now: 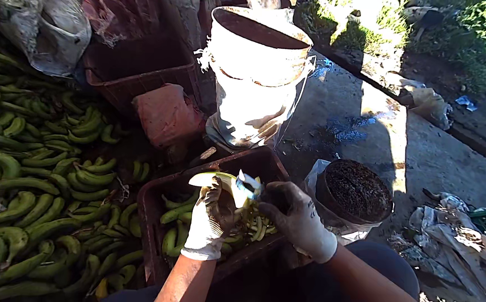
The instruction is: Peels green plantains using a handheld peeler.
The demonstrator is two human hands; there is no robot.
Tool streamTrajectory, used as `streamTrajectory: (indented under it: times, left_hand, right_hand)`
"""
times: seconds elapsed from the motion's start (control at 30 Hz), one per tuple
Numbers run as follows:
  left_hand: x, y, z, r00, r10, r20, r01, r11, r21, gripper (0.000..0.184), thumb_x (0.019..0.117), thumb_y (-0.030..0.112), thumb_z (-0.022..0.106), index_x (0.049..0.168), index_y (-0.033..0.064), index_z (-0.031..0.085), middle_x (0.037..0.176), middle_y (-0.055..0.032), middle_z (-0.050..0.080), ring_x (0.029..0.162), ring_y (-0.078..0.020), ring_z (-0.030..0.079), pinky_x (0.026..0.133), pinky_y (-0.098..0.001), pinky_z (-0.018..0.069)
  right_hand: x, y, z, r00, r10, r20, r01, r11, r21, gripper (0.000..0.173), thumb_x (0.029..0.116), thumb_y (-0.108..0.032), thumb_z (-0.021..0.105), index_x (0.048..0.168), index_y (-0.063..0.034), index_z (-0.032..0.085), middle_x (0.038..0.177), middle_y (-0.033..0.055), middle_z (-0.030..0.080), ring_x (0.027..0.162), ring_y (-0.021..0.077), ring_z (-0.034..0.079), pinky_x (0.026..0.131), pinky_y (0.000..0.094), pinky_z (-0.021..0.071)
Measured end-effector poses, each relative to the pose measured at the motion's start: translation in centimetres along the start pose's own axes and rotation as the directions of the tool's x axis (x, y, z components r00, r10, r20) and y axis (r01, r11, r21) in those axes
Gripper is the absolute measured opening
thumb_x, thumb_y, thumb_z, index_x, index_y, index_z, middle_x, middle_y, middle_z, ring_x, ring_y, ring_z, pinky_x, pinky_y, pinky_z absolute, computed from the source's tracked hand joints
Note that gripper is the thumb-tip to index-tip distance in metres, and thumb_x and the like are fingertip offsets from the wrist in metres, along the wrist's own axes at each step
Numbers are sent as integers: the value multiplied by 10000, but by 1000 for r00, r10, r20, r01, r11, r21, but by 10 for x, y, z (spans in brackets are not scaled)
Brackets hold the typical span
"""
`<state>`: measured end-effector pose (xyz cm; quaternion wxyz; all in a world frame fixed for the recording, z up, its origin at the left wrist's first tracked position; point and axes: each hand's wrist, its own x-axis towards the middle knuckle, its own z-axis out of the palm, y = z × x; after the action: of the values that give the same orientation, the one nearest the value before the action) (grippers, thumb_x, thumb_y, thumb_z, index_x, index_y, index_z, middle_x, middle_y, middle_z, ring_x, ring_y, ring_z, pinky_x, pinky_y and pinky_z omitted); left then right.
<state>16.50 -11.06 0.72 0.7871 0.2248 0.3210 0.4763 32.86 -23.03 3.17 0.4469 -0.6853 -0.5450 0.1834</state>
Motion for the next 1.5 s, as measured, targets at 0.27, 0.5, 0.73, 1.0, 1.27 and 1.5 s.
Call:
streamTrajectory:
  times: [0.27,0.5,0.73,1.0,1.27,1.5]
  left_hand:
    - [-13,14,5,989,0,151,-19,992,123,293,1104,187,379,1309,58,543,1019,-97,687,897,-159,698,785,-320,611]
    - [-30,31,8,925,-145,351,-63,852,520,360,1015,226,511,1329,67,583,1036,-8,700,917,-62,674,816,-244,583]
    - [-40,32,25,838,-419,349,90,737,670,579,958,347,653,1475,138,501,1176,-83,695,953,-196,709,810,-356,621]
    - [-15,19,9,987,-146,65,155,975,-162,314,1103,241,337,1155,61,590,985,-123,694,896,-213,711,786,-385,619]
    - [-11,25,11,998,-60,28,66,968,-244,384,1114,251,254,1045,67,583,890,-106,684,838,-188,708,724,-342,612]
    - [-12,26,11,991,-117,60,124,984,-129,349,1113,235,309,1089,26,586,920,-152,692,838,-231,717,732,-377,620]
  right_hand:
    - [11,11,2,986,-152,68,159,981,-115,400,927,-466,731,1201,-174,748,1144,8,710,1091,113,654,967,338,556]
    - [25,16,-13,984,-163,68,167,985,-44,362,924,-406,752,1179,-148,762,1144,6,717,1083,100,659,964,333,559]
    - [55,44,-31,983,185,-21,-186,973,-134,376,950,-538,664,1175,-250,752,1125,-36,723,1029,113,685,926,439,576]
    - [9,12,-6,989,-117,-87,109,990,-92,450,883,-417,789,1207,-111,723,1166,48,696,1089,147,659,955,369,573]
    - [6,15,17,936,-351,-38,336,920,-202,415,870,-438,797,1180,-168,741,1139,62,704,1070,177,661,923,382,564]
    - [7,17,10,912,-409,10,401,889,-219,400,885,-445,789,1199,-203,742,1160,55,703,1093,183,652,942,405,546]
